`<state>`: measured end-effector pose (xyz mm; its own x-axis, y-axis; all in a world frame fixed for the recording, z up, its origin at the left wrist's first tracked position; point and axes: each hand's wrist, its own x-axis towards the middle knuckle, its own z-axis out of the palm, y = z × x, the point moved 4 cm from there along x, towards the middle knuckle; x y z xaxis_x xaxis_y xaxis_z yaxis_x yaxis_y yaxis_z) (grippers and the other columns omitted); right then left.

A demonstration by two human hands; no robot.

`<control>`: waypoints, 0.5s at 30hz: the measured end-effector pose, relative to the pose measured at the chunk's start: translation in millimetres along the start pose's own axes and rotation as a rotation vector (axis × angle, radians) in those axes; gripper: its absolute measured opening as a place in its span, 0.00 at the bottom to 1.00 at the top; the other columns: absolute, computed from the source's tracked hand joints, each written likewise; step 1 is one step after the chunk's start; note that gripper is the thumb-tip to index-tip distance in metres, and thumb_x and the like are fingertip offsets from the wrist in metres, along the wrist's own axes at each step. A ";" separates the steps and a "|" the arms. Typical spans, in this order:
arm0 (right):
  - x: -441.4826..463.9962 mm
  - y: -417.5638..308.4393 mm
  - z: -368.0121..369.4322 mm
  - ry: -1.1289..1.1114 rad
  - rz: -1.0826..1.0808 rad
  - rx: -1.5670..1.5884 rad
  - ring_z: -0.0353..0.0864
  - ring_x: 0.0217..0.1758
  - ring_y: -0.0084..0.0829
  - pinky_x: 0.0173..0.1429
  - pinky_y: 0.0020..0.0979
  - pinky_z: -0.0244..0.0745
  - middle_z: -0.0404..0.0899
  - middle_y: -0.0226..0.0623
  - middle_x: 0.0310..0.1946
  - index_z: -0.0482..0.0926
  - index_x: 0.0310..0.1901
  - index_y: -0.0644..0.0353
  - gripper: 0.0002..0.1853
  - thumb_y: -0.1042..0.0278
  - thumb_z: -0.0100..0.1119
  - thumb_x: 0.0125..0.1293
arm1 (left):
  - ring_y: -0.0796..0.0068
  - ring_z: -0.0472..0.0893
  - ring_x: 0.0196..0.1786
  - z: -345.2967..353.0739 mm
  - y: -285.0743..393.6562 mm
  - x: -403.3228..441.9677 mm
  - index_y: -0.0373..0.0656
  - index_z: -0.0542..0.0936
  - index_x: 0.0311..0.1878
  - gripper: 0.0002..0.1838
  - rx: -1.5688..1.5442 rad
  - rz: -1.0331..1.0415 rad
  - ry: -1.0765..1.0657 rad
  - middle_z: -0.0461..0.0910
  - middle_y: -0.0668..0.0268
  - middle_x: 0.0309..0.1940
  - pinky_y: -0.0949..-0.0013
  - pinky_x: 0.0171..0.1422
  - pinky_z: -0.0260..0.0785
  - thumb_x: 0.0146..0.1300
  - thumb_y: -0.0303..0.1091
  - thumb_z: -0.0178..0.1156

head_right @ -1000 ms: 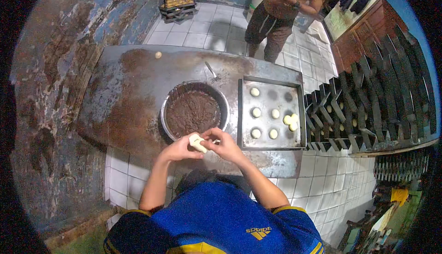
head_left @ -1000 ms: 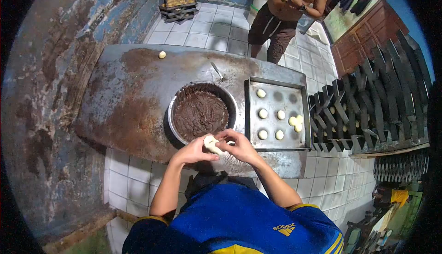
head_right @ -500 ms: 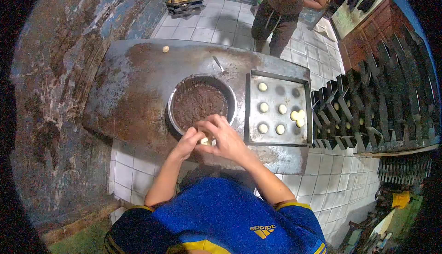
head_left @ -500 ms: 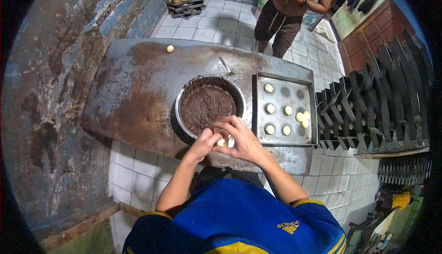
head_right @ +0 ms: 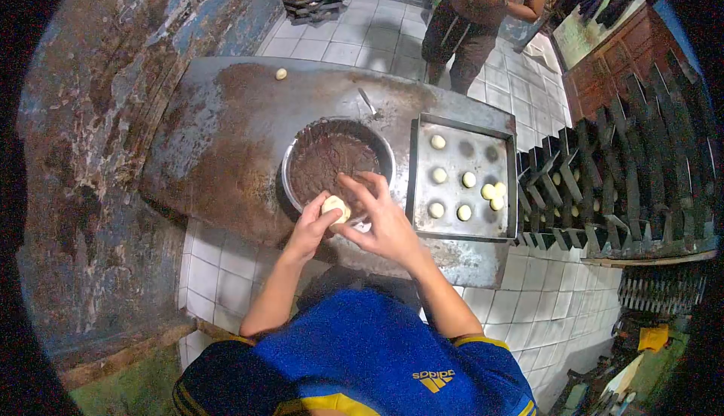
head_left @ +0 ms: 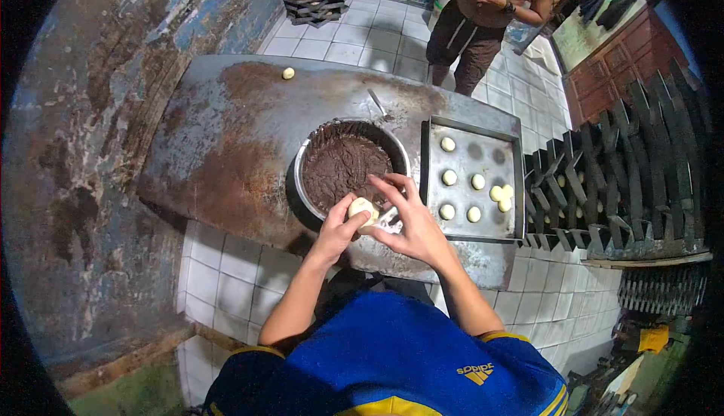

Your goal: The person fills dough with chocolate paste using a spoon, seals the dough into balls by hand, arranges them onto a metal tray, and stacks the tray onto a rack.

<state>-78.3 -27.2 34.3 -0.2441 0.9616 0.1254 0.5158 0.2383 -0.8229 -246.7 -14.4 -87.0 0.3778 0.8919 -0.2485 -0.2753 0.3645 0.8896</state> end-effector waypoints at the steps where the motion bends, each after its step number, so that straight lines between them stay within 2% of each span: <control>1: -0.8 4.6 2.4 -0.059 -0.120 -0.156 0.88 0.55 0.50 0.58 0.44 0.86 0.69 0.57 0.69 0.69 0.79 0.52 0.47 0.53 0.81 0.60 | 0.79 0.80 0.55 1.9 -2.8 -1.8 0.40 0.76 0.63 0.19 -0.030 -0.014 0.028 0.81 0.68 0.51 0.73 0.59 0.73 0.74 0.35 0.65; 2: 0.2 10.0 8.3 -0.043 -0.237 -0.172 0.87 0.54 0.49 0.59 0.44 0.85 0.74 0.53 0.65 0.74 0.76 0.52 0.44 0.51 0.82 0.59 | 0.79 0.80 0.55 5.1 -3.9 -2.2 0.40 0.76 0.63 0.19 -0.031 -0.011 0.026 0.81 0.68 0.51 0.73 0.59 0.73 0.74 0.35 0.65; 4: -1.0 13.1 14.4 -0.103 -0.233 -0.123 0.87 0.51 0.46 0.57 0.43 0.84 0.79 0.49 0.58 0.80 0.72 0.53 0.37 0.54 0.80 0.62 | 0.83 0.79 0.52 11.7 -1.5 -2.6 0.41 0.76 0.61 0.16 -0.071 -0.037 0.029 0.81 0.70 0.49 0.76 0.52 0.73 0.75 0.36 0.61; 5: -1.9 10.8 15.2 -0.103 -0.240 -0.127 0.87 0.51 0.46 0.57 0.43 0.84 0.79 0.49 0.58 0.80 0.72 0.53 0.37 0.54 0.80 0.62 | 0.87 0.79 0.42 10.0 1.2 -4.7 0.45 0.76 0.59 0.13 -0.048 -0.125 0.007 0.80 0.72 0.44 0.80 0.37 0.70 0.77 0.38 0.58; 6: -2.0 9.2 13.4 -0.059 -0.181 -0.078 0.87 0.50 0.44 0.56 0.41 0.83 0.81 0.46 0.53 0.83 0.68 0.55 0.30 0.58 0.77 0.65 | 0.87 0.79 0.42 12.0 11.2 -7.8 0.45 0.76 0.59 0.13 -0.048 -0.114 0.007 0.80 0.72 0.44 0.80 0.37 0.70 0.77 0.38 0.58; 7: -2.5 8.2 11.6 -0.014 -0.125 -0.029 0.87 0.48 0.43 0.54 0.40 0.83 0.83 0.44 0.48 0.86 0.65 0.57 0.24 0.61 0.75 0.68 | 0.89 0.78 0.37 14.4 20.4 -12.3 0.47 0.75 0.59 0.13 -0.067 -0.149 0.031 0.79 0.73 0.42 0.82 0.31 0.65 0.77 0.39 0.57; 8: -2.9 7.7 11.6 -0.008 -0.141 -0.037 0.87 0.48 0.43 0.54 0.40 0.83 0.83 0.44 0.48 0.86 0.65 0.57 0.24 0.61 0.75 0.68 | 0.91 0.76 0.31 16.0 25.9 -12.8 0.49 0.75 0.58 0.12 -0.084 -0.179 0.053 0.78 0.75 0.39 0.83 0.25 0.60 0.78 0.40 0.57; 9: -3.7 12.6 12.0 0.025 -0.076 -0.020 0.87 0.47 0.41 0.53 0.39 0.82 0.83 0.43 0.44 0.87 0.62 0.58 0.21 0.63 0.73 0.70 | 0.91 0.72 0.25 14.7 24.7 -9.4 0.51 0.74 0.59 0.13 -0.095 -0.109 0.058 0.78 0.76 0.35 0.83 0.20 0.56 0.79 0.44 0.57; 10: -4.1 18.3 13.2 0.061 -0.013 -0.002 0.87 0.46 0.39 0.51 0.38 0.82 0.84 0.42 0.41 0.89 0.60 0.59 0.18 0.65 0.71 0.72 | 0.91 0.74 0.28 14.8 28.6 -9.6 0.50 0.73 0.61 0.15 -0.202 -0.100 0.051 0.79 0.75 0.35 0.83 0.24 0.60 0.79 0.43 0.59; 11: -4.2 25.4 15.8 0.121 0.052 0.132 0.87 0.44 0.32 0.48 0.34 0.81 0.83 0.41 0.38 0.90 0.57 0.62 0.15 0.66 0.68 0.74 | 0.91 0.75 0.30 16.4 35.1 -9.8 0.49 0.73 0.62 0.16 -0.174 -0.025 0.039 0.79 0.75 0.36 0.83 0.27 0.62 0.78 0.41 0.61; 12: -4.9 41.8 19.8 0.139 0.095 0.219 0.86 0.44 0.28 0.48 0.31 0.82 0.85 0.39 0.40 0.88 0.59 0.63 0.15 0.67 0.67 0.76 | 0.91 0.76 0.32 18.7 42.8 -10.0 0.48 0.73 0.63 0.17 -0.144 0.049 0.026 0.80 0.74 0.36 0.83 0.30 0.64 0.77 0.39 0.63; 13: -4.0 47.8 22.0 0.142 0.245 0.504 0.87 0.45 0.27 0.48 0.31 0.83 0.86 0.37 0.42 0.87 0.61 0.63 0.16 0.67 0.67 0.76 | 0.87 0.81 0.38 23.0 54.1 -10.2 0.46 0.72 0.65 0.22 -0.092 0.107 0.041 0.83 0.71 0.40 0.81 0.38 0.72 0.73 0.33 0.68; 14: -5.0 52.9 27.2 0.135 0.397 0.793 0.87 0.46 0.26 0.48 0.31 0.83 0.87 0.36 0.44 0.86 0.62 0.62 0.17 0.67 0.67 0.76 | 0.82 0.85 0.43 28.3 54.0 -1.4 0.45 0.74 0.63 0.23 -0.089 0.186 0.110 0.86 0.68 0.43 0.78 0.44 0.76 0.69 0.30 0.73; 15: -8.7 57.5 29.7 0.103 0.486 1.000 0.86 0.51 0.26 0.48 0.30 0.85 0.87 0.35 0.50 0.82 0.63 0.60 0.17 0.66 0.67 0.77 | 0.82 0.85 0.43 31.4 57.9 4.7 0.45 0.74 0.63 0.23 -0.081 0.198 0.098 0.86 0.68 0.43 0.78 0.44 0.76 0.69 0.30 0.73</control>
<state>-71.0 -25.8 -30.6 -0.1028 0.9404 -0.3242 -0.3661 -0.3388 -0.8667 -233.1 2.5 -24.7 0.2228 0.9684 -0.1118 -0.4067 0.1965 0.8922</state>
